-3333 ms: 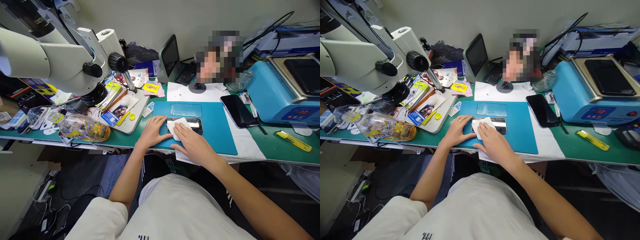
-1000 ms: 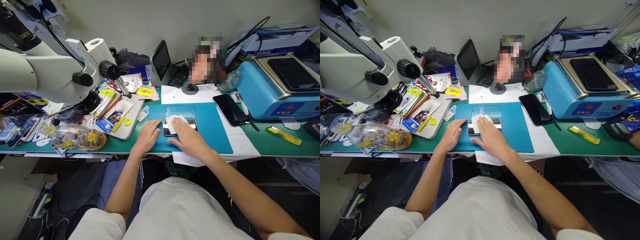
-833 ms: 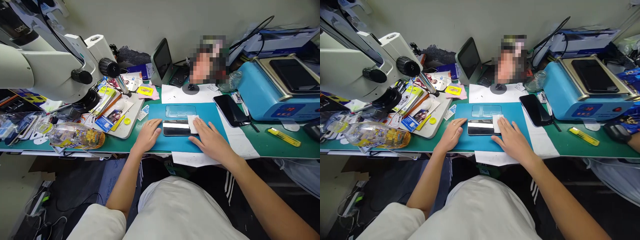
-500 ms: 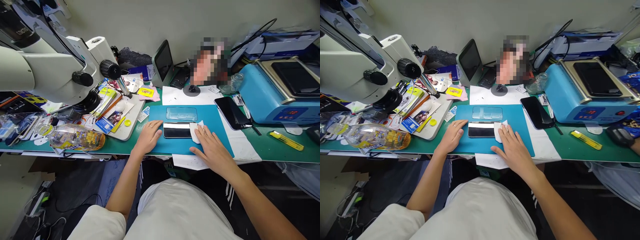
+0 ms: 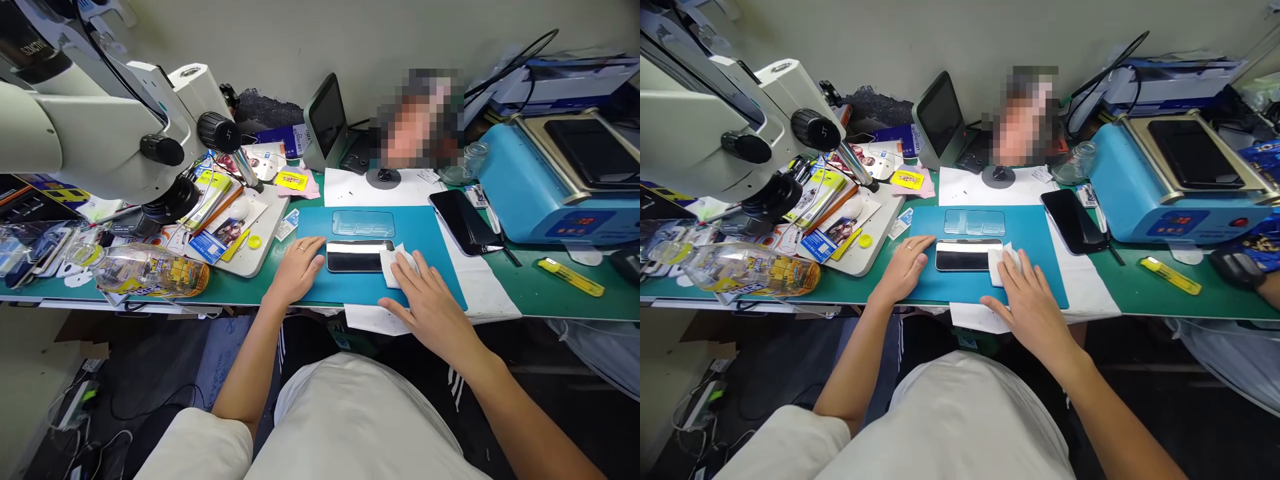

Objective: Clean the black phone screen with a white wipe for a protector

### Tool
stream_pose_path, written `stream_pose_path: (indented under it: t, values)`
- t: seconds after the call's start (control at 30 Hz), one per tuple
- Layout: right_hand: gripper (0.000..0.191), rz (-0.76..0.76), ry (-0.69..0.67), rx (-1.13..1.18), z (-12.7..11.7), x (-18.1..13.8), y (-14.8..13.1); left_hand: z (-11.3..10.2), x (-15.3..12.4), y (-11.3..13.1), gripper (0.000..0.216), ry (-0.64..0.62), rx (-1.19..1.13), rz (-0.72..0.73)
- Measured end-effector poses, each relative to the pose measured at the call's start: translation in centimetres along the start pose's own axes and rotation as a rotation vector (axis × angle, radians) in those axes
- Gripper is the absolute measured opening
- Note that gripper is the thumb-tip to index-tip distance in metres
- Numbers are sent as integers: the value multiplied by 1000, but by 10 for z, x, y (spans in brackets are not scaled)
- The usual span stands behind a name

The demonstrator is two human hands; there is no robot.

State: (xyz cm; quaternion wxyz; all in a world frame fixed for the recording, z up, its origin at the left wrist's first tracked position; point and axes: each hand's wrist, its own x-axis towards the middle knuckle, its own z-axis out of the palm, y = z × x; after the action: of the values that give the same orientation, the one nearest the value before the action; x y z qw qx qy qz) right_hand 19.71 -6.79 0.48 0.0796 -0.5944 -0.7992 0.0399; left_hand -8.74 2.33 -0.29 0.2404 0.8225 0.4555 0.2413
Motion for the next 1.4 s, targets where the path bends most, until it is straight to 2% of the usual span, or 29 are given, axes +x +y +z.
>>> stream_pose_path:
  t: [0.23, 0.3, 0.57, 0.8, 1.03, 1.27, 1.4]
  values:
    - [88, -117, 5, -18, 5, 57, -10, -1, -2, 3, 70, 7, -4, 9]
    - [88, -143, 13, 1, 8, 64, -16, -1, -2, 3, 70, 16, -5, 10]
    - [81, -185, 61, 39, 13, 22, -23, 0, 0, 1, 69, 14, -1, 16]
    - [89, -125, 14, 27, 14, 62, -29, 1, 0, 1, 68, 21, 12, 21]
    - [93, -186, 31, 23, 19, 45, -48, 1, -1, -2, 69, 30, -21, 24]
    - [94, -232, -19, 92, 18, 80, -56, 0, -2, -1, 68, 20, -35, 20]
    - [94, -290, 20, 114, 20, 64, -65, 1, -2, -1, 68, 29, -33, 26]
